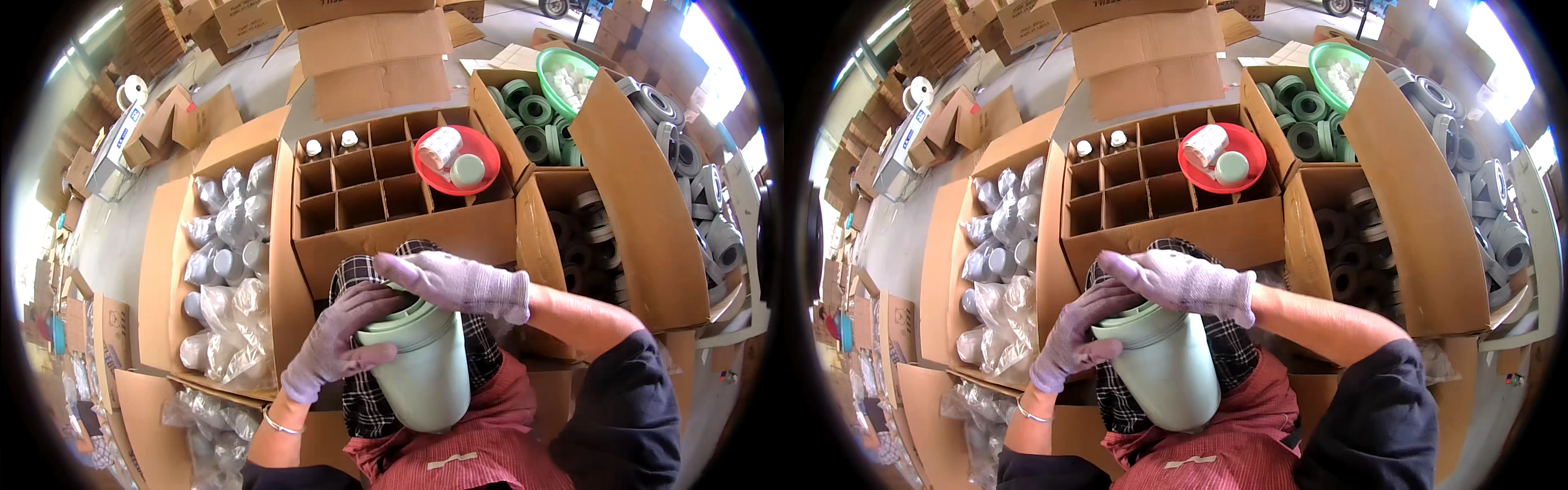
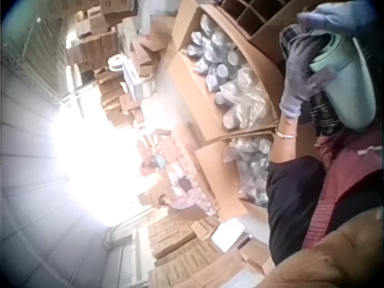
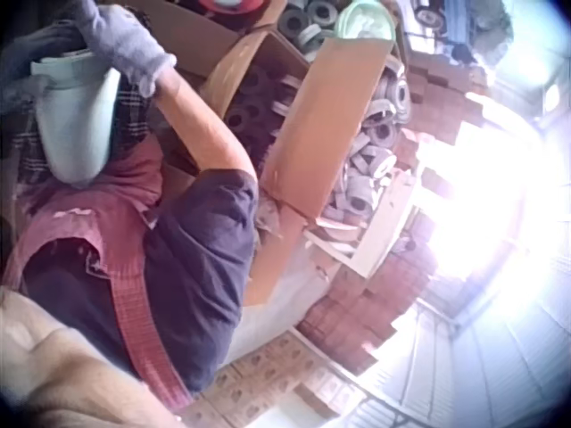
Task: The person assembles light green thermos flasks by taking the flask body from a plastic bag, inserting a metal inner liner, placing a green lid ring, and screwing on the lid. The person repeats this process for multiple flasks, handling plastic bags, lids, and inner liners.
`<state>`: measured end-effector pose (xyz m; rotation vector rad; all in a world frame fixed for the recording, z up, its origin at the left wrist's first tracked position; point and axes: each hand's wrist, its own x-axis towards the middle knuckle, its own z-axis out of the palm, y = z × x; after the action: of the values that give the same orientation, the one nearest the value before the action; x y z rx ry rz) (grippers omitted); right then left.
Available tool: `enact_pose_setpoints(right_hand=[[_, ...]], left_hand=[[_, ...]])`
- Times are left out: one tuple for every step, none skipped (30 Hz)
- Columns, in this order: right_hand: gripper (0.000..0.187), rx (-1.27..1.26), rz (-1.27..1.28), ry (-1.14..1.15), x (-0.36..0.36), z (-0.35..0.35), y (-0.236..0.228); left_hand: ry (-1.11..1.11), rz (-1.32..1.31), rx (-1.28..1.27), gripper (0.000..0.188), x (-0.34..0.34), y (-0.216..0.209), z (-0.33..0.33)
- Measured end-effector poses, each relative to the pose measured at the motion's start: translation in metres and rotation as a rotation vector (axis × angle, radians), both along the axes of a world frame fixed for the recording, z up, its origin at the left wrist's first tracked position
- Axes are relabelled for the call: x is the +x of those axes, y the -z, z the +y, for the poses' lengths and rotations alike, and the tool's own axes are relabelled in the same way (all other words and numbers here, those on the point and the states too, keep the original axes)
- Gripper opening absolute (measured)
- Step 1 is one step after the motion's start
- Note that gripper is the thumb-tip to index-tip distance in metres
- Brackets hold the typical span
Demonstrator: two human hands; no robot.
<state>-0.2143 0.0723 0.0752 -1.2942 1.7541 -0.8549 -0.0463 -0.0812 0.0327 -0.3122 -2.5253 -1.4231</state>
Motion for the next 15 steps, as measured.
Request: enact_pose_setpoints(right_hand=[[0.055, -0.075, -0.031, -0.005, -0.009, -0.006, 0.014], [0.052, -0.143, -0.066, -0.009, -0.014, -0.01, 0.031], [0.037, -0.09, -0.222, 0.058, -0.006, -0.015, 0.026], [0.042, -0.376, 0.533, -0.238, -0.007, -0.004, 0.052], [0.044, -0.501, 0.54, -0.226, -0.009, -0.002, 0.069], [0.047, -0.627, 0.558, -0.217, -0.012, -0.002, 0.075], [0.047, -0.594, 0.601, -0.285, -0.015, -0.003, 0.08], [0.046, -0.503, 0.414, -0.301, -0.017, -0.006, 0.077], [0.045, -0.408, 0.227, -0.315, -0.017, -0.008, 0.073], [0.044, -0.31, 0.042, -0.326, -0.018, -0.01, 0.07], [0.041, -0.345, -0.012, -0.378, -0.021, -0.014, 0.07], [0.04, -0.288, -0.062, -0.372, -0.022, -0.014, 0.07], [0.04, -0.229, -0.11, -0.364, -0.023, -0.012, 0.069], [0.039, -0.175, -0.149, -0.362, -0.025, -0.013, 0.062], [0.037, -0.517, 0.174, -0.477, -0.026, -0.019, 0.075]], left_hand=[[0.033, -0.051, 0.085, 0.06, -0.003, -0.005, -0.001], [0.016, -0.017, -0.008, 0.06, -0.004, -0.004, 0.001], [0.004, 0.015, -0.1, 0.061, -0.006, -0.004, 0.005], [-0.008, 0.046, -0.194, 0.061, -0.007, -0.003, 0.01], [-0.094, 0.072, -0.265, 0.059, -0.004, 0.0, 0.021], [-0.152, 0.054, -0.3, 0.057, -0.003, 0.0, 0.03], [-0.209, 0.036, -0.336, 0.056, 0.0, -0.001, 0.038], [-0.275, 0.027, -0.381, 0.054, 0.0, -0.003, 0.045], [-0.316, 0.034, -0.393, 0.051, -0.001, -0.003, 0.051], [-0.348, 0.023, -0.433, 0.045, -0.003, -0.004, 0.056], [-0.375, 0.013, -0.481, 0.04, -0.004, -0.008, 0.061], [-0.402, 0.003, -0.528, 0.035, -0.005, -0.011, 0.066], [-0.428, 0.034, -0.56, 0.03, -0.006, -0.008, 0.07], [-0.422, 0.03, -0.553, 0.03, -0.007, -0.008, 0.07], [-0.413, 0.027, -0.545, 0.03, -0.008, -0.009, 0.07]])
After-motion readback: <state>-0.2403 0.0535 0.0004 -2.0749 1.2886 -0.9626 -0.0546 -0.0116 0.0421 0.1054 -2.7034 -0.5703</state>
